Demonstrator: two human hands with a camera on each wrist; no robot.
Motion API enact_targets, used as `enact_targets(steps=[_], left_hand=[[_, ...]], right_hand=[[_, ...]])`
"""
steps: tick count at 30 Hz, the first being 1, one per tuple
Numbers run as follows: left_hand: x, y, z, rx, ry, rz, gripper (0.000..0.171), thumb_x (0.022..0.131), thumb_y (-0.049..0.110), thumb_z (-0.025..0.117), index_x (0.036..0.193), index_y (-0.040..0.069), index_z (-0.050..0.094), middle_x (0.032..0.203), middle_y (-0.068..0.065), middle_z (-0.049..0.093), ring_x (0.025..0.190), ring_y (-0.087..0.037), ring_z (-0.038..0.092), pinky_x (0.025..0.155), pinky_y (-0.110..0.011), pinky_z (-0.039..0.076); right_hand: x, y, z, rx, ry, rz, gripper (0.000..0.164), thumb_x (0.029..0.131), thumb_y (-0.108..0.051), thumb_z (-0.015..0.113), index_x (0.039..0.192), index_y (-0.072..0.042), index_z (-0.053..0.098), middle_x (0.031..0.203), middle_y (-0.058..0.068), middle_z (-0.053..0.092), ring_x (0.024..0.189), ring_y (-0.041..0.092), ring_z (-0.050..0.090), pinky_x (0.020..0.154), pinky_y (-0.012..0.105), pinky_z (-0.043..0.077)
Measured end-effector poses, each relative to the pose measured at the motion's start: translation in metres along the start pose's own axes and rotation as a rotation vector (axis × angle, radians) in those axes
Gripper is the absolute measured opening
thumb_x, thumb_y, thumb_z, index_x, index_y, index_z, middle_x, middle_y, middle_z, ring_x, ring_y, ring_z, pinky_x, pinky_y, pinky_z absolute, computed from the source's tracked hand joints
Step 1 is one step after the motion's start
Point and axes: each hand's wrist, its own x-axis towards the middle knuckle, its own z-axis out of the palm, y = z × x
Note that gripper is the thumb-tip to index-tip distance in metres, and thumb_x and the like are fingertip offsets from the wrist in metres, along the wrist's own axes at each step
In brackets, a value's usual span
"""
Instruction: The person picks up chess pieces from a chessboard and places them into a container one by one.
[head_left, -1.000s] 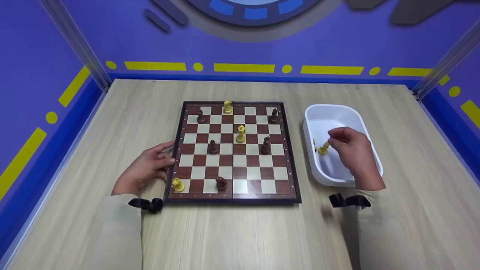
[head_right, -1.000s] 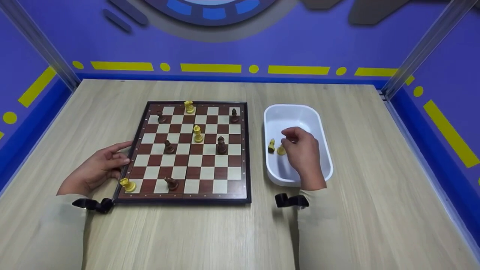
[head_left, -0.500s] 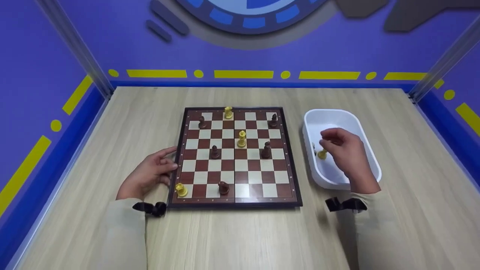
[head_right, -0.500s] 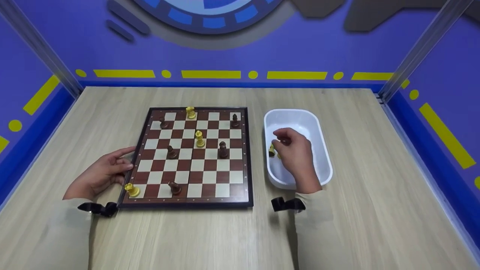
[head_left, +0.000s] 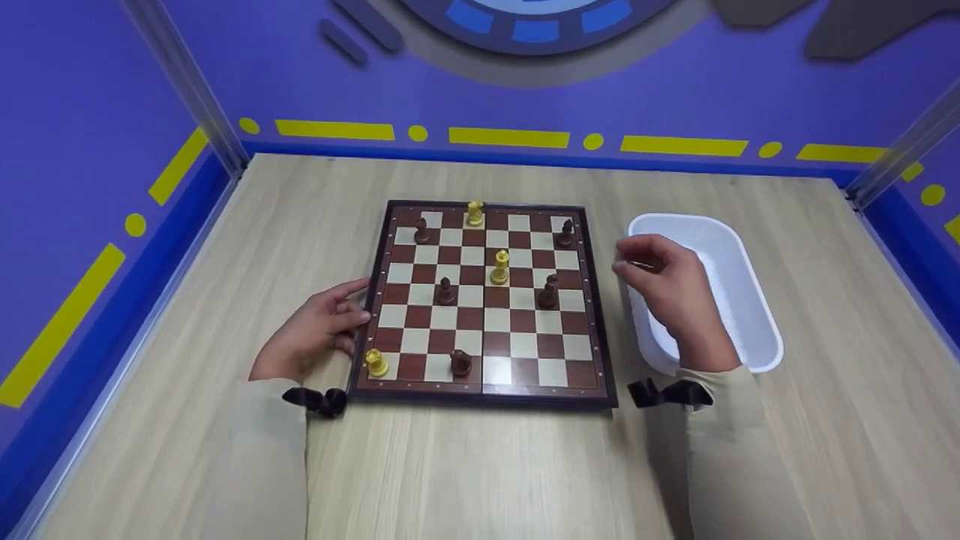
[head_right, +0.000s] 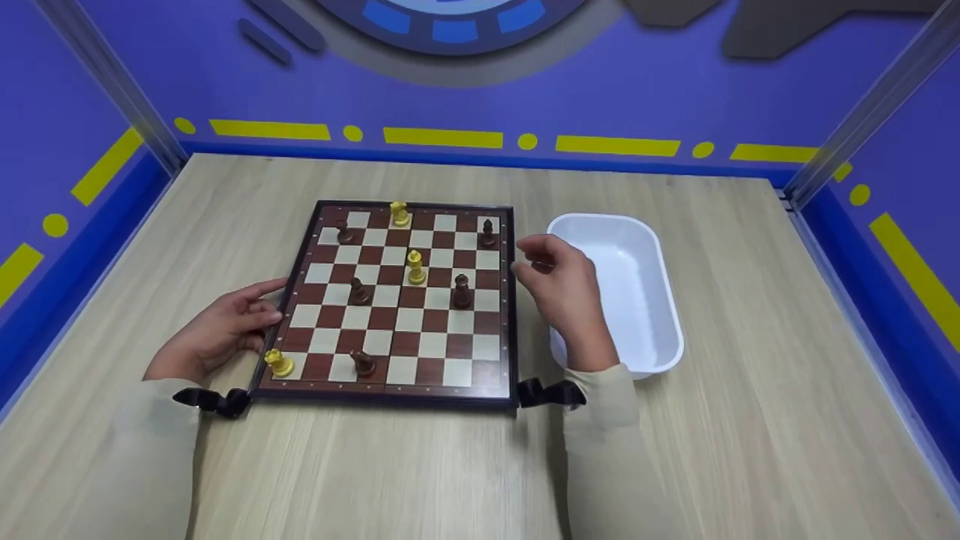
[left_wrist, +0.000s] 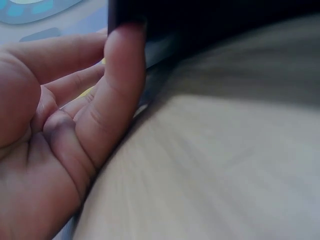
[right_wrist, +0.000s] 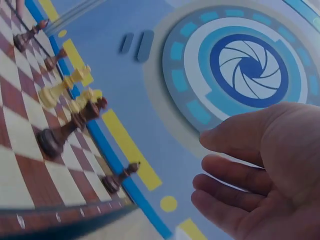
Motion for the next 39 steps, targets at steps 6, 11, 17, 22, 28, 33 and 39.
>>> enact_targets(steps=[6, 11, 17, 22, 28, 33, 39], left_hand=[[-0.002, -0.002, -0.002, 0.012, 0.0, 0.012, 0.069, 0.093, 0.011, 0.064, 0.153, 0.014, 0.029, 0.092, -0.002, 0.061, 0.061, -0.013, 0.064, 0.052, -0.033, 0.059], [-0.01, -0.007, -0.004, 0.024, 0.004, -0.018, 0.069, 0.094, 0.008, 0.062, 0.154, 0.015, 0.027, 0.092, -0.002, 0.062, 0.061, -0.012, 0.064, 0.052, -0.032, 0.059], [-0.008, -0.004, -0.001, 0.009, -0.006, -0.02, 0.068, 0.095, 0.004, 0.059, 0.154, 0.014, 0.026, 0.09, -0.001, 0.062, 0.058, -0.011, 0.062, 0.053, -0.032, 0.059], [-0.003, -0.001, -0.001, 0.007, -0.025, -0.007, 0.068, 0.095, 0.006, 0.06, 0.154, 0.014, 0.027, 0.09, -0.002, 0.062, 0.059, -0.013, 0.064, 0.053, -0.033, 0.059], [0.0, 0.001, -0.001, 0.008, -0.025, -0.006, 0.069, 0.094, 0.007, 0.061, 0.154, 0.014, 0.027, 0.09, -0.002, 0.062, 0.061, -0.013, 0.065, 0.053, -0.034, 0.059], [0.002, 0.001, 0.0, -0.003, -0.025, -0.006, 0.069, 0.094, 0.007, 0.062, 0.154, 0.013, 0.027, 0.091, -0.002, 0.063, 0.063, -0.014, 0.066, 0.053, -0.034, 0.059], [0.003, 0.001, -0.001, -0.014, -0.034, 0.005, 0.069, 0.094, 0.007, 0.061, 0.154, 0.013, 0.027, 0.089, -0.001, 0.062, 0.063, -0.013, 0.066, 0.052, -0.033, 0.059]], right_hand=[[0.004, -0.004, 0.01, 0.037, -0.032, -0.019, 0.032, 0.089, -0.016, 0.069, 0.118, -0.003, 0.066, 0.115, 0.014, 0.066, 0.1, 0.01, 0.06, 0.082, 0.011, 0.05], [0.003, 0.002, 0.026, 0.056, -0.079, -0.015, 0.032, 0.088, -0.013, 0.069, 0.118, -0.002, 0.065, 0.116, 0.017, 0.066, 0.104, 0.018, 0.063, 0.087, 0.018, 0.051], [0.004, 0.001, 0.037, 0.04, -0.104, -0.006, 0.031, 0.087, -0.014, 0.07, 0.116, -0.006, 0.066, 0.115, 0.014, 0.067, 0.107, 0.022, 0.064, 0.089, 0.025, 0.053], [0.003, 0.002, 0.042, 0.025, -0.105, -0.015, 0.031, 0.086, -0.013, 0.071, 0.116, -0.005, 0.066, 0.116, 0.015, 0.067, 0.106, 0.022, 0.064, 0.089, 0.027, 0.054], [0.003, 0.002, 0.052, 0.01, -0.117, -0.043, 0.031, 0.086, -0.011, 0.071, 0.116, -0.003, 0.066, 0.113, 0.014, 0.068, 0.101, 0.024, 0.066, 0.089, 0.035, 0.054], [0.005, 0.004, 0.06, -0.01, -0.142, -0.073, 0.029, 0.087, -0.011, 0.071, 0.114, -0.004, 0.066, 0.11, 0.011, 0.069, 0.101, 0.025, 0.067, 0.091, 0.037, 0.055], [0.006, 0.007, 0.066, -0.016, -0.157, -0.067, 0.029, 0.087, -0.012, 0.071, 0.115, -0.007, 0.065, 0.112, 0.01, 0.068, 0.103, 0.025, 0.067, 0.092, 0.038, 0.055]])
